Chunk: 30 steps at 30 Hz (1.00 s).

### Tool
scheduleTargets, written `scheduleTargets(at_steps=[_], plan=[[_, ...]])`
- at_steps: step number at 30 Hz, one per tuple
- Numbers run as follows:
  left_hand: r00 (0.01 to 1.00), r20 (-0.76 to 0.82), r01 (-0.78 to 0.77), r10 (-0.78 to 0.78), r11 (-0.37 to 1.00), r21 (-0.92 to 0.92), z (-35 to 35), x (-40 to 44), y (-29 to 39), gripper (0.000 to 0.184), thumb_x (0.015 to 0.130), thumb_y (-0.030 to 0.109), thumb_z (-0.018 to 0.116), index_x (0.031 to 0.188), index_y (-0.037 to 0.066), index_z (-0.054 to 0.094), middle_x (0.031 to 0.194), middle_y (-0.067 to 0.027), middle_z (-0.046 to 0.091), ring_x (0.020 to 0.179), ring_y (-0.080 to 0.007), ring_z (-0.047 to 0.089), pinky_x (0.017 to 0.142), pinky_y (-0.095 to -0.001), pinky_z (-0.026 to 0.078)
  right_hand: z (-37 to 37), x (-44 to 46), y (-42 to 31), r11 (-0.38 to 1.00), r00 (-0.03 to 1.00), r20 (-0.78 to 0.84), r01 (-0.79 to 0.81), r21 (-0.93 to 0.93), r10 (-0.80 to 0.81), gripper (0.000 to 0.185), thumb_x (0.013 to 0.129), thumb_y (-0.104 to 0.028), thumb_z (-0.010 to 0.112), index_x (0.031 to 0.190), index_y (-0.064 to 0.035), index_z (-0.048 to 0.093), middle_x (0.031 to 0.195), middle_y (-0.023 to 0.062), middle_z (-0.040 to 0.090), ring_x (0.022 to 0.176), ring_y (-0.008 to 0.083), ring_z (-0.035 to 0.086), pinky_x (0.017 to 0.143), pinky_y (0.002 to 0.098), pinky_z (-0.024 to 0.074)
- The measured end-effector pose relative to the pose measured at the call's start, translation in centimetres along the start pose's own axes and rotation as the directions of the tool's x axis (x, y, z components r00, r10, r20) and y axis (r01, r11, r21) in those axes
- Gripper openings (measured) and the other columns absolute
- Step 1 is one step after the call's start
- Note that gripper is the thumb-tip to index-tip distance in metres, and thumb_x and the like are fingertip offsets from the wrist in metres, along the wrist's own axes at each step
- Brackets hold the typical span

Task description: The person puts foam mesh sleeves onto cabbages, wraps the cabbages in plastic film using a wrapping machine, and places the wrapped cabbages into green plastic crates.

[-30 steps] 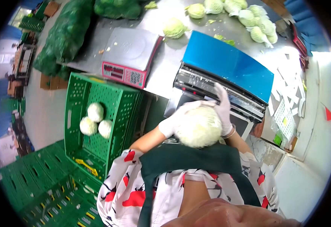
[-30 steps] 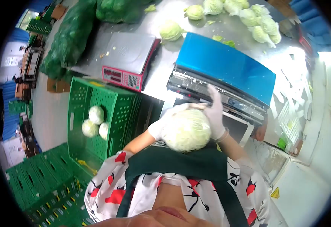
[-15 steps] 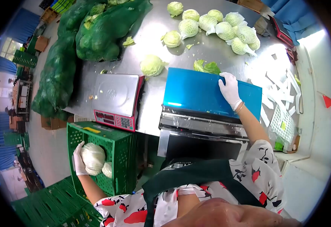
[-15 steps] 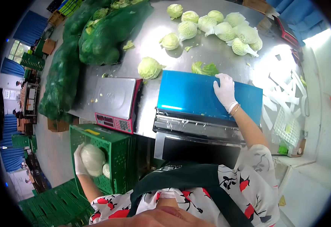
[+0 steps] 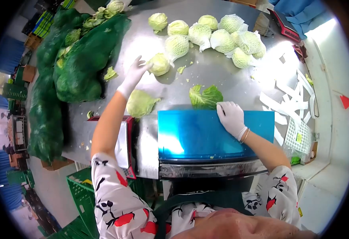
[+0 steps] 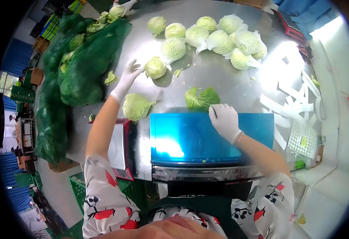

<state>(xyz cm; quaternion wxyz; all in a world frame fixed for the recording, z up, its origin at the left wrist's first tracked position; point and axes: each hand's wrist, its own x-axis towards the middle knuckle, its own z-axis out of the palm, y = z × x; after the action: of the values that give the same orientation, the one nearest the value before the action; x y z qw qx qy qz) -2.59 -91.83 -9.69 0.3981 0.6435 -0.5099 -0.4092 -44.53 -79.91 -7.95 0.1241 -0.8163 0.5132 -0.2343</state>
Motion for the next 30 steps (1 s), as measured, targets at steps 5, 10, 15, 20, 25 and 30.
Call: scheduleTargets(at_steps=[5, 10, 15, 20, 25, 30], plan=[[0.991, -0.089, 0.099, -0.103, 0.994, -0.048, 8.7, 12.4, 1.6, 0.113, 0.072, 0.047, 0.086, 0.152, -0.007, 0.028, 0.140, -0.0263, 0.053, 0.125, -0.0313, 0.058, 0.096, -0.0357, 0.053, 0.1, 0.5, 0.1, 0.997, 0.999, 0.017, 0.047, -0.068, -0.046, 0.013, 0.092, -0.018, 0.059, 0.084, -0.0109, 0.065, 0.078, 0.0071, 0.064, 0.077, 0.0283, 0.062, 0.069, 0.0407, 0.0475], [0.999, -0.037, -0.004, 0.012, 0.979, 0.205, 13.4, 17.3, -0.7, 0.104, 0.066, 0.041, 0.091, 0.143, -0.006, 0.039, 0.125, -0.0221, 0.064, 0.113, -0.0297, 0.066, 0.093, -0.0357, 0.056, 0.3, 0.8, 0.1, 0.996, 0.999, 0.037, 0.036, -0.078, -0.034, 0.013, 0.092, -0.018, 0.059, 0.083, -0.0102, 0.065, 0.076, 0.0059, 0.063, 0.074, 0.0273, 0.061, 0.068, 0.0404, 0.0471], [0.960, 0.110, 0.267, -0.256, 0.959, -0.096, 12.4, 17.3, -0.5, 0.103, 0.067, 0.043, 0.090, 0.145, -0.002, 0.040, 0.127, -0.0213, 0.063, 0.115, -0.0272, 0.065, 0.089, -0.0385, 0.058, 0.1, 0.9, 0.3, 0.988, 0.994, 0.086, 0.083, -0.127, -0.072, 0.013, 0.092, -0.018, 0.059, 0.084, -0.0101, 0.065, 0.075, 0.0057, 0.063, 0.073, 0.0273, 0.061, 0.066, 0.0395, 0.0469], [0.908, 0.404, 0.347, -0.109, 0.735, -0.582, 12.8, 5.7, 4.9, 0.074, 0.089, 0.039, 0.071, 0.145, 0.001, 0.042, 0.137, -0.0180, 0.059, 0.121, -0.0247, 0.061, 0.099, -0.0395, 0.053, -0.2, 0.4, 0.4, 0.997, 0.997, 0.053, 0.052, -0.056, -0.049, 0.010, 0.092, -0.015, 0.063, 0.094, -0.0070, 0.068, 0.088, 0.0093, 0.068, 0.080, 0.0276, 0.065, 0.072, 0.0379, 0.0519], [0.854, 0.519, 0.476, -0.028, 0.442, -0.760, 12.8, -7.8, 7.0, 0.058, 0.100, 0.035, 0.059, 0.145, 0.003, 0.044, 0.141, -0.0149, 0.056, 0.125, -0.0239, 0.058, 0.109, -0.0384, 0.045, -1.3, -0.3, 0.5, 0.745, 0.952, -0.038, -0.214, 0.632, 0.305, 0.039, 0.096, -0.013, 0.065, 0.132, -0.0030, 0.056, 0.119, 0.0172, 0.067, 0.099, 0.0231, 0.068, 0.088, 0.0313, 0.0539], [0.882, 0.453, 0.413, -0.127, 0.673, -0.614, 14.4, -21.7, 11.5, 0.071, 0.097, 0.029, 0.065, 0.150, -0.003, 0.031, 0.146, -0.0143, 0.047, 0.134, -0.0223, 0.048, 0.109, -0.0351, 0.044, -5.6, -2.9, -2.7, 0.033, 0.923, 0.271, -0.290, 0.956, 0.273, 0.064, 0.097, -0.010, 0.062, 0.152, 0.0019, 0.032, 0.138, 0.0160, 0.056, 0.124, 0.0217, 0.055, 0.105, 0.0322, 0.0449]])
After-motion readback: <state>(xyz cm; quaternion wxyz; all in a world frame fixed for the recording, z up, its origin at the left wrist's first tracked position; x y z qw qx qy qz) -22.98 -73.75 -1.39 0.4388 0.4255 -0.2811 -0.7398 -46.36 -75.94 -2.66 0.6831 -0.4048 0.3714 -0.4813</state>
